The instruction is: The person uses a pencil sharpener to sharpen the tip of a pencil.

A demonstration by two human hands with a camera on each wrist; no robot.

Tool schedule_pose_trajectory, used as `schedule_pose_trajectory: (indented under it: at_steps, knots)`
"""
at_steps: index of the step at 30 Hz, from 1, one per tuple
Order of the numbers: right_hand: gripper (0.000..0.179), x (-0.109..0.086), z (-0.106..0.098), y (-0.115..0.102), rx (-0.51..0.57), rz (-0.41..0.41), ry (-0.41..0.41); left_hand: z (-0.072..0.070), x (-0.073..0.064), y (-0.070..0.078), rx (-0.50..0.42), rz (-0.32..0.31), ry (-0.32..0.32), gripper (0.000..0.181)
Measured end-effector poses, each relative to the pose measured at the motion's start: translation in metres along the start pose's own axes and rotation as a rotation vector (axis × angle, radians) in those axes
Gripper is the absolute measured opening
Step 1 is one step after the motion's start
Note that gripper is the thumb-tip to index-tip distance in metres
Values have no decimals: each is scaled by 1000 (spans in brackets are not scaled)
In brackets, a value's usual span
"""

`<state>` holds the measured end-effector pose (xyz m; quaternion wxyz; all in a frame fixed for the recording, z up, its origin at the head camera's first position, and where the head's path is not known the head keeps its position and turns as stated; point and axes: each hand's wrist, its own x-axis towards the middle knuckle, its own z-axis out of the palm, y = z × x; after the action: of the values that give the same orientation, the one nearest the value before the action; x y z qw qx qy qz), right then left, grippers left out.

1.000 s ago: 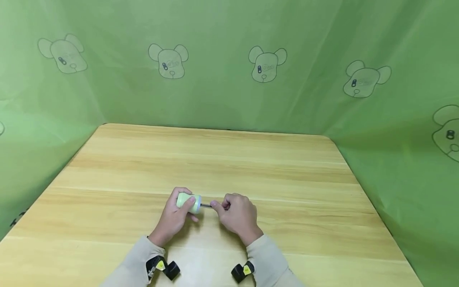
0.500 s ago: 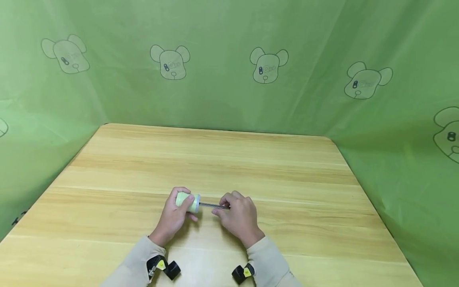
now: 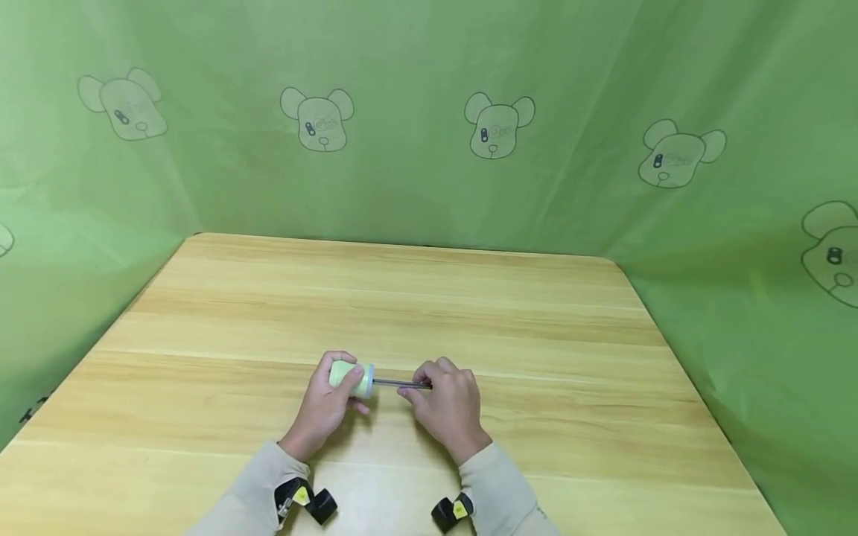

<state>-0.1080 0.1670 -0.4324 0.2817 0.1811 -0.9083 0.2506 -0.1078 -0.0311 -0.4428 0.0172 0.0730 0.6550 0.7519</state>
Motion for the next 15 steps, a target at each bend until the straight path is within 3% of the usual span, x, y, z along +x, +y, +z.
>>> schedule_pose_trajectory:
  at_steps: [6,15]
  knots:
    - [36,0,2,3,-15,-94,135,-1,-3,0,-32,-6,-2,32]
    - [33,4,5,3,3,-194,232,-4,0,4,-51,8,-42,33]
